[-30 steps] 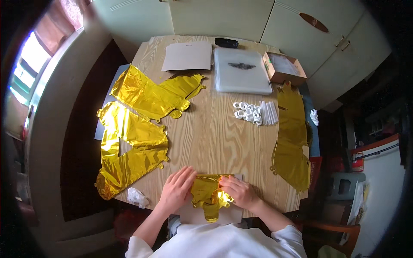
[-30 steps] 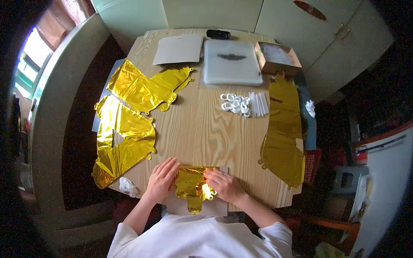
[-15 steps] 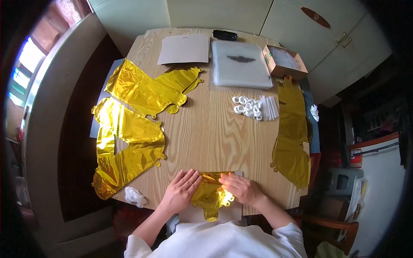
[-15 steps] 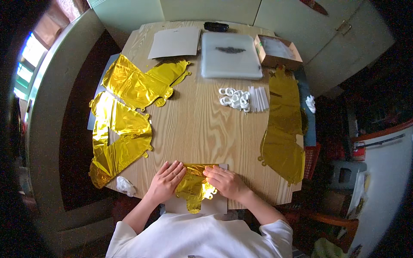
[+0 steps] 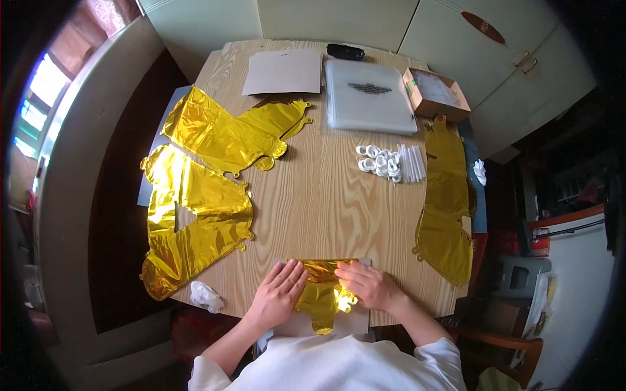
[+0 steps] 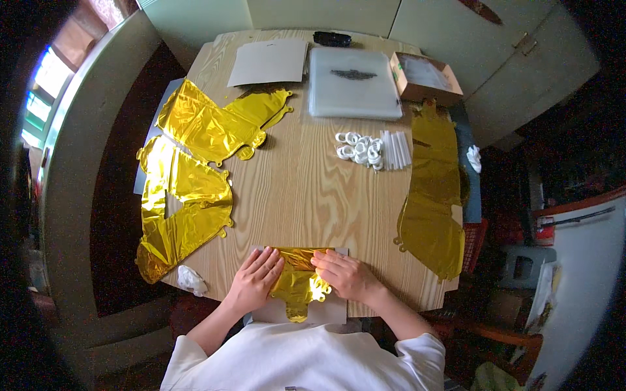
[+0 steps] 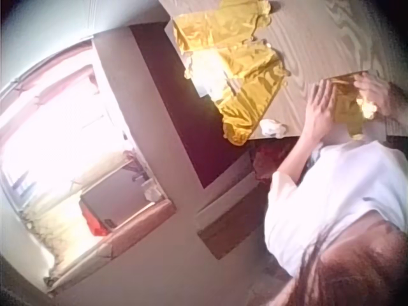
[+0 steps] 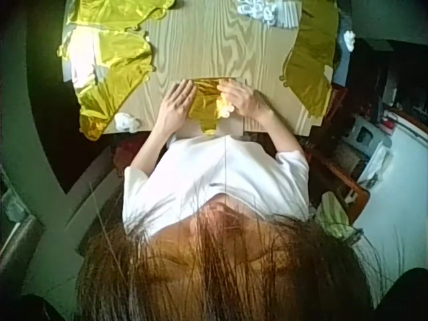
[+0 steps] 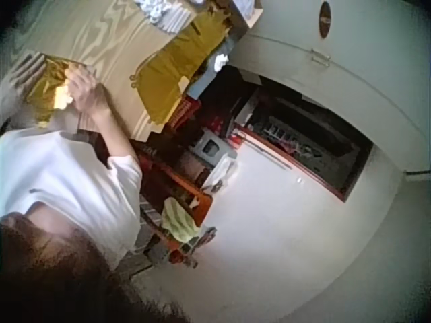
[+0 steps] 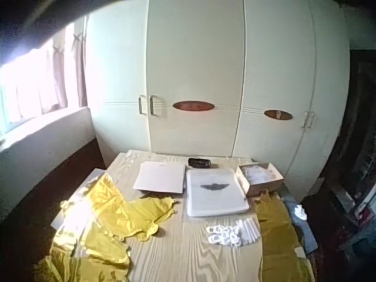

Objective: Folding gold foil balloons and placing them onto cardboard inserts for packaging.

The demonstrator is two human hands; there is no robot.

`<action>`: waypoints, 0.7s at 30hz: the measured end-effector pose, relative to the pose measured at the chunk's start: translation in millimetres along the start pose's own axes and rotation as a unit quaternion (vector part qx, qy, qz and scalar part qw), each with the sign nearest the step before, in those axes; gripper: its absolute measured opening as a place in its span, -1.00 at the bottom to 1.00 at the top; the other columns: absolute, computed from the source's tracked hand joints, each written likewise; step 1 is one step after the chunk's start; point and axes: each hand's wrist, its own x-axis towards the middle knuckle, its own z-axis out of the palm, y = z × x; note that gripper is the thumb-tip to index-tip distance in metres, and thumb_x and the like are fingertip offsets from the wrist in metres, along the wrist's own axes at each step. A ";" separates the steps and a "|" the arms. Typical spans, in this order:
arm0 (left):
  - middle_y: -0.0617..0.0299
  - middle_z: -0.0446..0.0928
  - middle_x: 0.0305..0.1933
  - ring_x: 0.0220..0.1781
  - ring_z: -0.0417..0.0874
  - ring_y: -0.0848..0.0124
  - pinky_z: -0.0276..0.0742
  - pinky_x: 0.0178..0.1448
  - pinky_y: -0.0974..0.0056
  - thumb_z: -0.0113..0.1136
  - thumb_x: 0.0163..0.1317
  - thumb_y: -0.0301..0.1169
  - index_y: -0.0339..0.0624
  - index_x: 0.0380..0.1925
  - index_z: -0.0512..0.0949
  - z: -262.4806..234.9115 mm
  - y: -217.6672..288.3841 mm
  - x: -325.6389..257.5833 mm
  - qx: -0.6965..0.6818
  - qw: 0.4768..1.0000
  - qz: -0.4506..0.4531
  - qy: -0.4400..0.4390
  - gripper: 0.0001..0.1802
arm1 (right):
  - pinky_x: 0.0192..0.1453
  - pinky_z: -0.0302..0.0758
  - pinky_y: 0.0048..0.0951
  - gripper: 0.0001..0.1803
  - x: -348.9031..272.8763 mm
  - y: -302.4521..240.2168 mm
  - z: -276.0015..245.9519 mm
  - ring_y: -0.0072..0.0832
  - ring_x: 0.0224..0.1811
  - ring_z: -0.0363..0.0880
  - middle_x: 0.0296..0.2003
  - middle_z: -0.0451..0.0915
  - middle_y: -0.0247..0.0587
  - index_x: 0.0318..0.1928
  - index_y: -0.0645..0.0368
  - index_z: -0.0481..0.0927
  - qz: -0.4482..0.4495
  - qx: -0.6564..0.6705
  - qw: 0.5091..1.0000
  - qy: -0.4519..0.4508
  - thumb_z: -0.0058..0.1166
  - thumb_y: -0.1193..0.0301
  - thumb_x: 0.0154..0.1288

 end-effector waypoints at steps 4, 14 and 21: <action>0.01 0.42 0.34 0.44 0.34 0.14 0.06 0.53 -0.12 0.18 0.15 -0.21 -0.25 0.21 0.47 -37.0 5.8 7.8 -0.038 0.999 0.004 -0.030 -0.39 | 0.27 0.52 -0.20 -0.85 -1.9 1.5 2.5 -0.24 0.15 0.59 0.02 0.63 -0.19 -0.21 0.18 0.60 -0.005 -0.004 1.000 0.011 0.09 0.48 0.19; 0.01 0.36 0.38 0.46 0.30 0.14 0.10 0.51 -0.05 0.13 0.28 -0.17 -0.29 0.24 0.42 -1.1 19.2 47.6 -0.068 0.996 0.026 0.042 -0.40 | 0.21 0.55 -0.22 -0.85 -1.4 -1.7 2.4 -0.23 0.11 0.60 -0.03 0.63 -0.16 -0.24 0.21 0.60 -0.008 -0.027 0.999 0.016 0.05 0.48 0.19; 0.02 0.23 0.46 0.53 0.17 0.09 0.06 0.53 -0.06 0.09 0.29 -0.13 -0.27 0.35 0.27 18.1 21.0 41.4 -0.029 1.000 0.007 0.008 -0.30 | 0.35 0.42 -0.12 -0.69 4.5 -3.2 -24.4 -0.17 0.21 0.52 0.09 0.58 -0.06 -0.07 0.22 0.60 0.004 0.115 0.992 -0.059 0.12 0.36 0.20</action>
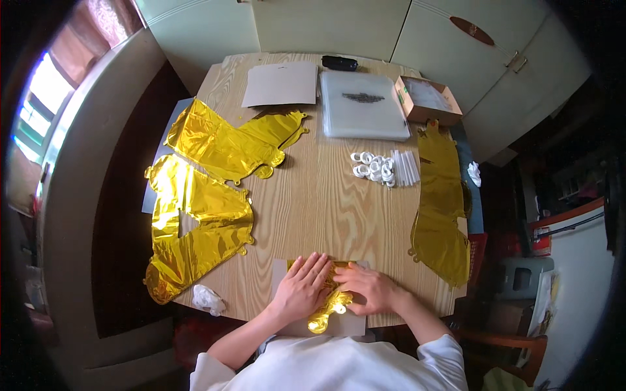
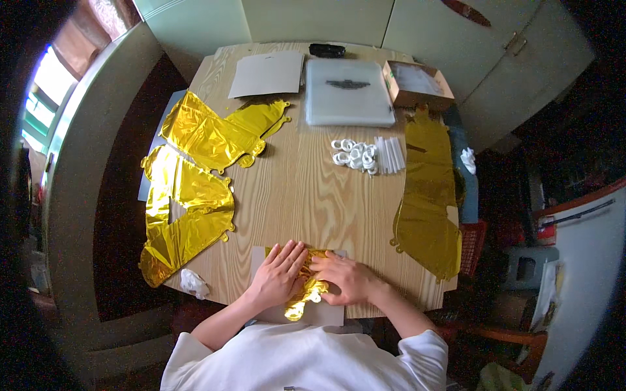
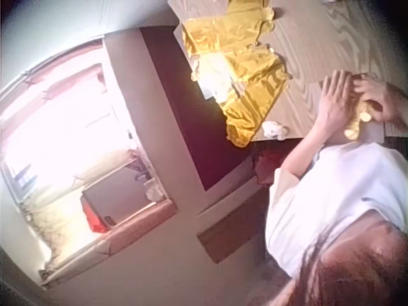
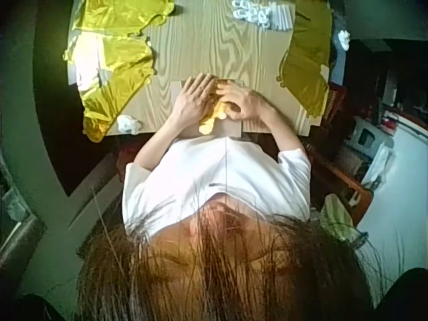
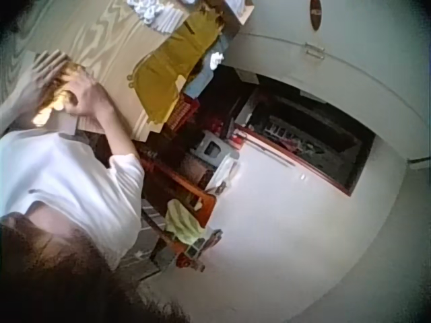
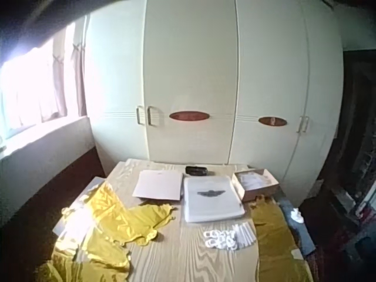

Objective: Folding gold foil balloons and placing them onto cardboard inserts for packaging.

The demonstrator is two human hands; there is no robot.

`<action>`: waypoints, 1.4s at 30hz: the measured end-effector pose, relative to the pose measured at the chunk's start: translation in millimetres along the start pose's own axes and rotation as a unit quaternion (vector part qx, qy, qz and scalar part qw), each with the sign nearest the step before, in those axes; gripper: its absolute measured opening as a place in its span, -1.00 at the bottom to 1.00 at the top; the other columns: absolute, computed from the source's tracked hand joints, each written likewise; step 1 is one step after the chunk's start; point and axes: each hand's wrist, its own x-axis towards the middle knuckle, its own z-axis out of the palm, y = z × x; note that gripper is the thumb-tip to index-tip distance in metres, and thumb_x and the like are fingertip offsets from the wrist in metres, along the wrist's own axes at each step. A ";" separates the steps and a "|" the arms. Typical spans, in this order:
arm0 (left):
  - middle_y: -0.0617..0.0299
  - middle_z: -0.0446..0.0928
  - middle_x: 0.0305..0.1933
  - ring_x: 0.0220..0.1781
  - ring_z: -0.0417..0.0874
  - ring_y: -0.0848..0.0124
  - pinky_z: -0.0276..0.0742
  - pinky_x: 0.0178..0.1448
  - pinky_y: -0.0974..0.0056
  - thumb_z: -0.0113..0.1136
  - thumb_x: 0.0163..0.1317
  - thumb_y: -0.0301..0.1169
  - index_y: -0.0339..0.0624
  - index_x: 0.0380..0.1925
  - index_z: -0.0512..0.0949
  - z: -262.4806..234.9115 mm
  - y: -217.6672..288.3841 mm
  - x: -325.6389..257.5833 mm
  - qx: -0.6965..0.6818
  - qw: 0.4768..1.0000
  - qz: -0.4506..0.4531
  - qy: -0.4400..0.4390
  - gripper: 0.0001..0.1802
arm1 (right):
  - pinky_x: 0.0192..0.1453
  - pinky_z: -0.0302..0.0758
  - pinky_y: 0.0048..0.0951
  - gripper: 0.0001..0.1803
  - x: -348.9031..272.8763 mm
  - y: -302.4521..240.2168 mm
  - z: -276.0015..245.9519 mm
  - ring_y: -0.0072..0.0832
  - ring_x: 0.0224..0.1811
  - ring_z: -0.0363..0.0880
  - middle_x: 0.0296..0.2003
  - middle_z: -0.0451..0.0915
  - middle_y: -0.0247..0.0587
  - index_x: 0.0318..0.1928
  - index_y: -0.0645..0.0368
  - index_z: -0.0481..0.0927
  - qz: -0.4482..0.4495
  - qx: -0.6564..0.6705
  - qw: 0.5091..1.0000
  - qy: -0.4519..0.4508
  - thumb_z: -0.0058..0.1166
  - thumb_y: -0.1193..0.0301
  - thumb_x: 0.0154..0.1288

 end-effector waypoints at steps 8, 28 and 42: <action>0.03 0.27 0.45 0.51 0.21 0.11 0.09 0.51 -0.07 0.10 0.27 -0.16 -0.26 0.33 0.29 0.0 0.3 -0.1 0.013 1.000 0.009 0.015 -0.32 | 0.45 0.23 -0.08 -0.37 12.7 -23.1 41.5 -0.14 0.30 0.44 0.19 0.49 0.11 0.16 0.42 0.49 0.096 -0.288 0.951 0.059 0.18 0.18 0.23; 0.00 0.08 0.53 0.59 0.01 0.16 -0.30 0.58 -0.14 -0.09 0.37 -0.02 -0.32 0.42 0.12 -15.1 -23.9 -24.0 0.055 0.995 -0.077 -0.010 -0.23 | 0.46 0.14 0.07 -0.29 -5.4 -23.6 59.1 -0.03 0.39 0.29 0.29 0.37 0.19 0.26 0.33 0.43 0.143 -0.298 0.939 0.092 0.12 0.07 0.26; 0.13 0.09 0.54 0.59 0.03 0.23 -0.17 0.61 -0.02 -0.20 0.46 -0.04 -0.15 0.47 0.08 -7.6 -28.5 28.4 0.022 0.987 0.147 -0.059 -0.31 | 0.51 0.03 0.10 -0.12 -7.0 -27.1 61.8 -0.03 0.43 0.23 0.34 0.30 0.19 0.31 0.34 0.36 0.154 -0.309 0.935 0.078 0.15 -0.09 0.18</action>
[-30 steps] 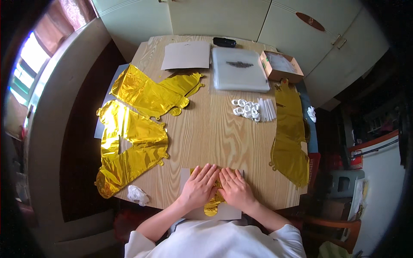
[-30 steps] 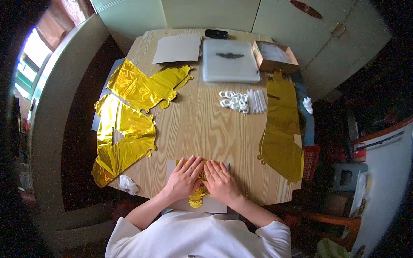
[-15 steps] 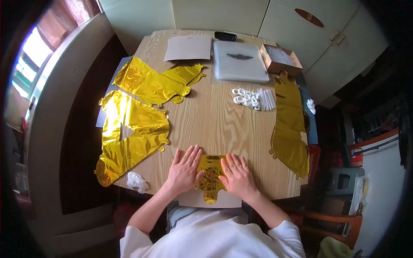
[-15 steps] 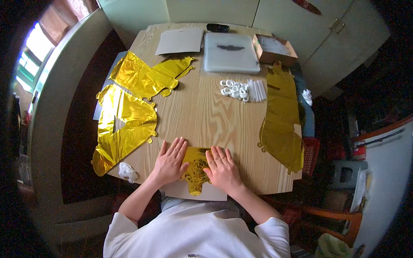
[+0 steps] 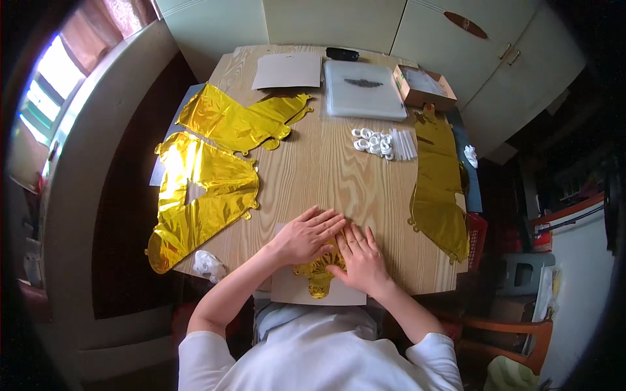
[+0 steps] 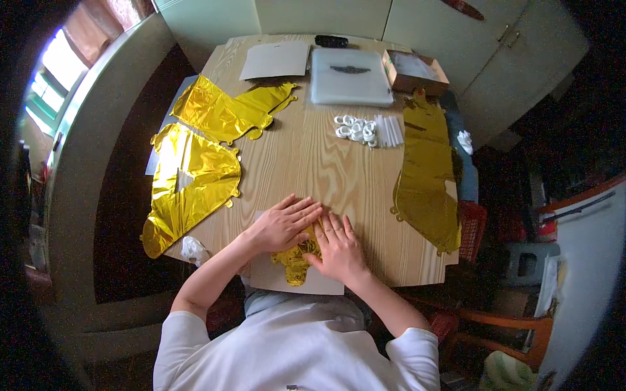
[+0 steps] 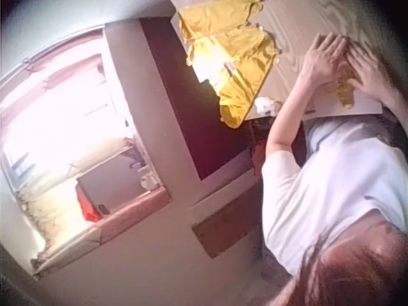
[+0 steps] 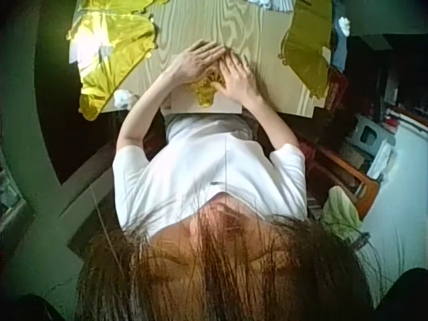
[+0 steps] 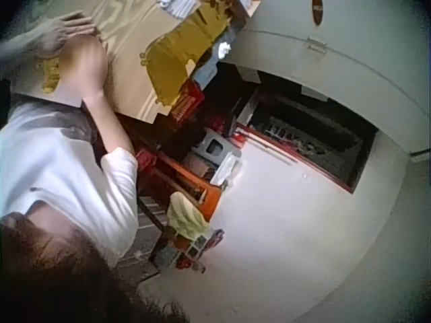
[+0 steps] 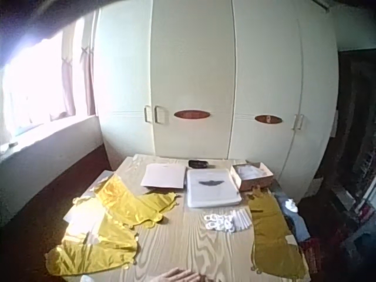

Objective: Folding gold foil balloons and placing them onto cardboard inserts for packaging.

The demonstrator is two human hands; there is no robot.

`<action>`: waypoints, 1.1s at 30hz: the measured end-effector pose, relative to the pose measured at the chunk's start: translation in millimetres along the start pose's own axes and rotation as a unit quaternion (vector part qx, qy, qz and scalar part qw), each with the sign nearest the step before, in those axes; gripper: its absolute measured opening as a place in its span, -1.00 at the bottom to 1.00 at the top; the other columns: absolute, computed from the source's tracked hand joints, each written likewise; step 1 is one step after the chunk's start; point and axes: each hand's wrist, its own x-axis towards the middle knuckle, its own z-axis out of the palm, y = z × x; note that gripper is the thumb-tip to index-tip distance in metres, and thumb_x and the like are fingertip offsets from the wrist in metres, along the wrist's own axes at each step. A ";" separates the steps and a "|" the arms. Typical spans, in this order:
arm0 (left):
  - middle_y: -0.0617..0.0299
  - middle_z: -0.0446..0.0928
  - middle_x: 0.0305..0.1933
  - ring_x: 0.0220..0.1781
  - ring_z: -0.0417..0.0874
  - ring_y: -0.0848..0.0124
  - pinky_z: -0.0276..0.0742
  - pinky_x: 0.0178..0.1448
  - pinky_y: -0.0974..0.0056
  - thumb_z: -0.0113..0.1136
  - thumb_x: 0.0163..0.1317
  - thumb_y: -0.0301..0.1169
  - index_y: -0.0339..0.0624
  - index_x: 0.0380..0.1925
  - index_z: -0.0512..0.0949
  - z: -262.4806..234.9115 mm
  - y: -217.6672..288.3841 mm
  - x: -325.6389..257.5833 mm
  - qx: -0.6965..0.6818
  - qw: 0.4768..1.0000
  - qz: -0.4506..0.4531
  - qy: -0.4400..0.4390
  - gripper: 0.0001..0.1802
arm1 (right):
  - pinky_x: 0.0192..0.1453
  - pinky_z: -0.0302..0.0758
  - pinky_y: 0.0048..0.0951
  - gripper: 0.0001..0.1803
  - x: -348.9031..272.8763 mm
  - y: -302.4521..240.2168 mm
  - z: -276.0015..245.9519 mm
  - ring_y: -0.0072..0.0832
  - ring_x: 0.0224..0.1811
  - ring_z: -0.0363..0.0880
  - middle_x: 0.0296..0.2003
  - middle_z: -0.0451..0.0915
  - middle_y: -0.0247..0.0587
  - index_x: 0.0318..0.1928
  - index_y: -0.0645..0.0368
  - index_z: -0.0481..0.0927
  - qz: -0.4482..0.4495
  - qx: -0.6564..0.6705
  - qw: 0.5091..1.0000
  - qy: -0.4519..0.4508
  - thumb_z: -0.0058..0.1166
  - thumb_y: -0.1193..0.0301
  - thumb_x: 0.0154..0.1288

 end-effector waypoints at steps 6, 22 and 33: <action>0.16 0.03 0.57 0.60 -0.02 0.25 -0.26 0.62 -0.01 -0.32 0.47 0.02 -0.15 0.47 0.07 2.1 -1.7 -1.3 0.030 0.999 0.006 -0.006 -0.30 | 0.48 0.14 0.02 -0.22 -2.4 -5.4 -3.0 -0.09 0.37 0.33 0.20 0.47 0.08 0.14 0.34 0.53 -0.053 -0.017 0.997 0.044 0.28 -0.05 0.09; 0.16 -0.06 0.60 0.63 -0.16 0.23 -0.39 0.61 -0.05 -0.48 0.49 0.03 -0.17 0.48 0.06 -4.8 -10.4 1.0 -0.057 0.996 0.004 -0.067 -0.29 | 0.24 0.41 -0.15 -0.50 7.2 -25.3 0.4 -0.24 0.07 0.53 -0.13 0.61 -0.17 -0.11 0.19 0.65 -0.006 0.084 0.992 0.091 0.39 0.13 -0.01; 0.19 -0.06 0.60 0.63 -0.19 0.29 -0.42 0.62 -0.01 -0.54 0.50 0.07 -0.14 0.47 0.08 -8.6 -15.2 3.8 -0.141 0.986 -0.018 -0.090 -0.28 | -0.20 0.50 -0.32 -0.91 24.7 -26.2 -13.0 -0.40 -0.37 0.52 -0.47 0.46 -0.33 -0.45 0.08 0.49 -0.106 -0.044 0.976 0.182 0.14 0.40 0.10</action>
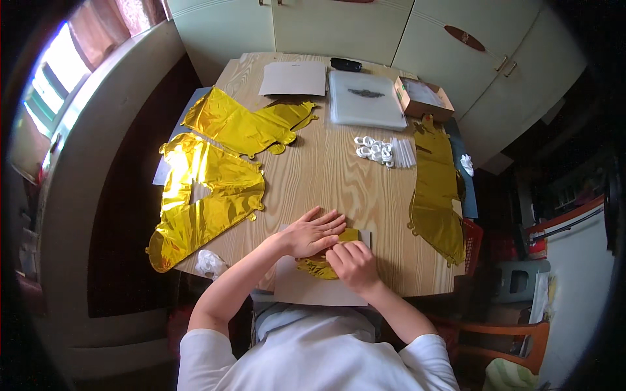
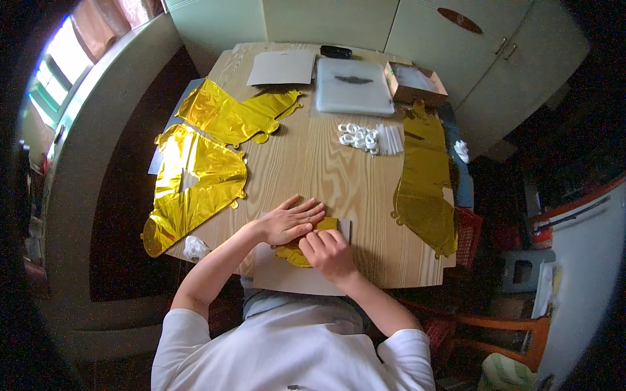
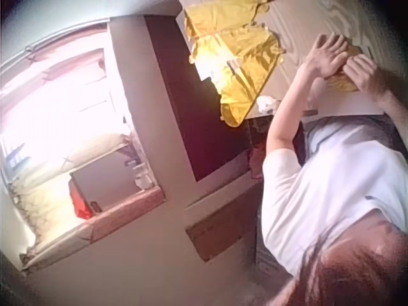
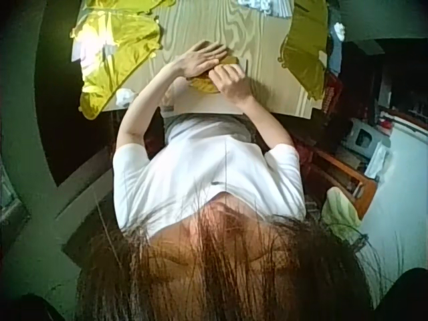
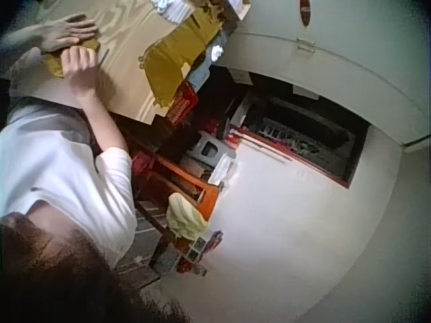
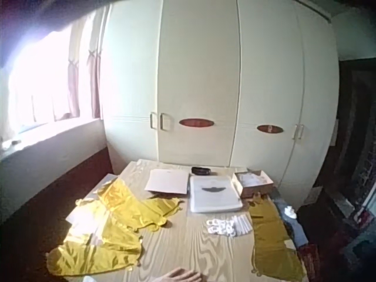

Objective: Folding gold foil balloons and placing them onto cardboard inserts for packaging.

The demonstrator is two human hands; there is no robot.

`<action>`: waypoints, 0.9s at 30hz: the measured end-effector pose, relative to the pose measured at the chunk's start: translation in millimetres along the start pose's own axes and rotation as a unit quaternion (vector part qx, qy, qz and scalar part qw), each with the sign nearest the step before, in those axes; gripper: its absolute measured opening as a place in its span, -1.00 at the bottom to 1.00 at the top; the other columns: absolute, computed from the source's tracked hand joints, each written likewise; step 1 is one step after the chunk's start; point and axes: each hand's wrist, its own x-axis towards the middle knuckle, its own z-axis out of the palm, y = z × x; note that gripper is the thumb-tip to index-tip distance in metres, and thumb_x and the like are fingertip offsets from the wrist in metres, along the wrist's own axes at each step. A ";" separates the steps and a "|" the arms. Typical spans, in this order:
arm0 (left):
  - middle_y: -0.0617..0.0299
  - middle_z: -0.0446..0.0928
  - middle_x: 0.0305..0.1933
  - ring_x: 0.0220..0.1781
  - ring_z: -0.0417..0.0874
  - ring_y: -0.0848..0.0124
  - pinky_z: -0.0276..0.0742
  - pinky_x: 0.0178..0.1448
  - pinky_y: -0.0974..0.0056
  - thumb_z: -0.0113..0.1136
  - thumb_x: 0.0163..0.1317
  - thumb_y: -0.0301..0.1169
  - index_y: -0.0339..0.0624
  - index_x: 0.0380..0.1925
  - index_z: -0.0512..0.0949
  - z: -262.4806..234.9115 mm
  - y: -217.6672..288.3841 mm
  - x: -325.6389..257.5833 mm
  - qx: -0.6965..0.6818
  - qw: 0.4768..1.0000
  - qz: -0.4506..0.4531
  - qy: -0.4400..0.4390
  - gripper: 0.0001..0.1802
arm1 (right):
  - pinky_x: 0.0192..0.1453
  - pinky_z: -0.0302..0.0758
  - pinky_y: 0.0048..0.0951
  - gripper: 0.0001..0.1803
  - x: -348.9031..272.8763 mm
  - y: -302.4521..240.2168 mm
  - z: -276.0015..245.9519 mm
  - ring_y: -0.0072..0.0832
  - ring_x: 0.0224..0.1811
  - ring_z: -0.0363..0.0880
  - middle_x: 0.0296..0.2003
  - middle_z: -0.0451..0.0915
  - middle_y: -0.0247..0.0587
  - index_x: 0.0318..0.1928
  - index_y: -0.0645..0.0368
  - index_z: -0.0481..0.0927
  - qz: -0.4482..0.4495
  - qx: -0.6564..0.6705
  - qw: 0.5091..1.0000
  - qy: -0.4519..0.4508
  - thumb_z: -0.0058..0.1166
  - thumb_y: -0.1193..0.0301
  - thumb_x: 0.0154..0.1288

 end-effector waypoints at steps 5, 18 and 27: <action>0.20 -0.06 0.59 0.63 -0.20 0.29 -0.43 0.62 0.01 -0.54 0.50 0.07 -0.14 0.47 0.09 1.2 -2.2 1.8 0.001 1.000 0.000 -0.005 -0.28 | -0.26 0.43 -0.35 -0.94 3.5 -0.9 -3.0 -0.45 -0.41 0.45 -0.49 0.39 -0.38 -0.42 0.04 0.47 -0.016 -0.030 0.999 0.002 0.08 0.42 0.14; 0.19 -0.06 0.60 0.63 -0.21 0.31 -0.43 0.63 0.03 -0.54 0.50 0.09 -0.13 0.47 0.09 -0.8 -3.1 2.6 -0.012 1.000 0.000 -0.013 -0.28 | -0.15 0.29 -0.34 -0.95 -6.0 0.1 13.8 -0.48 -0.30 0.38 -0.41 0.34 -0.43 -0.38 -0.04 0.48 -0.004 -0.096 0.995 0.010 0.07 0.36 0.20; 0.18 -0.07 0.60 0.63 -0.22 0.30 -0.42 0.62 0.02 -0.59 0.49 0.12 -0.14 0.48 0.07 -0.4 -5.8 2.9 -0.014 1.000 0.003 -0.015 -0.25 | -0.13 0.29 -0.34 -0.96 -2.0 -2.2 6.7 -0.49 -0.29 0.38 -0.40 0.36 -0.42 -0.38 -0.03 0.51 0.018 -0.107 0.994 0.010 0.06 0.35 0.20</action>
